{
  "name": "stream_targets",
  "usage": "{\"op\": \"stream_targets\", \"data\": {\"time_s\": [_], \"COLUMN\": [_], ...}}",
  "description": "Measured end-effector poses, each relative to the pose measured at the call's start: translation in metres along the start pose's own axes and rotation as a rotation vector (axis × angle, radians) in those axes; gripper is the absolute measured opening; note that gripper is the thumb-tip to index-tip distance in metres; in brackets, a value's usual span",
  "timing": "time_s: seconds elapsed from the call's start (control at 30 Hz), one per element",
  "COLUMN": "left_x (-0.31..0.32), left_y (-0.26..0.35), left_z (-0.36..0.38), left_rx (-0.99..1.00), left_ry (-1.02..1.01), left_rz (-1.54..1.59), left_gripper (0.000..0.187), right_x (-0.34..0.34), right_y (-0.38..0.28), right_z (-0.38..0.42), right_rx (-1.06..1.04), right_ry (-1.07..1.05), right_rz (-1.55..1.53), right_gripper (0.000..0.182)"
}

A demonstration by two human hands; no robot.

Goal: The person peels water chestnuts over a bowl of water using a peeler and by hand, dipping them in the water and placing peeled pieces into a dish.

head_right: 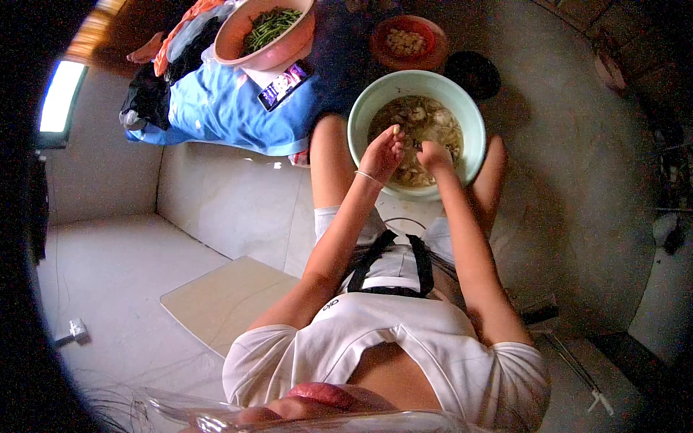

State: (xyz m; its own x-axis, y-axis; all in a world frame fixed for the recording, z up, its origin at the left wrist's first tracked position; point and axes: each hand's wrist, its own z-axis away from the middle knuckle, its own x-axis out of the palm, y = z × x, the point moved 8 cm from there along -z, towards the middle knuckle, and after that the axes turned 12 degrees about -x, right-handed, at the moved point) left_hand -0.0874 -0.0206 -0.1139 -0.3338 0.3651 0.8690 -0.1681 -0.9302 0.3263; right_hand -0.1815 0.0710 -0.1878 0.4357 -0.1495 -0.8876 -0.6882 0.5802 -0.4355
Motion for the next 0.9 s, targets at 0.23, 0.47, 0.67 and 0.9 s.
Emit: {"op": "stream_targets", "data": {"time_s": [0.23,0.47,0.67,0.9], "left_x": [-0.004,-0.006,-0.011,-0.01], "left_y": [0.0,-0.002,-0.004,-0.006], "left_z": [-0.001,-0.004,-0.009,-0.008], "left_rx": [-0.002,-0.007,-0.006,-0.018], "left_ry": [0.014,-0.015,-0.025,-0.001], "left_rz": [0.01,0.009,0.008,-0.002], "left_gripper": [0.02,0.02,0.02,0.019], "right_x": [-0.013,0.011,0.01,0.005], "right_y": [-0.006,0.008,0.011,0.002], "right_z": [0.002,-0.007,-0.007,-0.007], "right_rx": [-0.08,-0.057,-0.101,-0.148], "right_ry": [0.297,0.165,0.32,0.267], "right_rz": [-0.085,-0.234,-0.192,-0.097], "right_gripper": [0.025,0.018,0.024,0.028]}}
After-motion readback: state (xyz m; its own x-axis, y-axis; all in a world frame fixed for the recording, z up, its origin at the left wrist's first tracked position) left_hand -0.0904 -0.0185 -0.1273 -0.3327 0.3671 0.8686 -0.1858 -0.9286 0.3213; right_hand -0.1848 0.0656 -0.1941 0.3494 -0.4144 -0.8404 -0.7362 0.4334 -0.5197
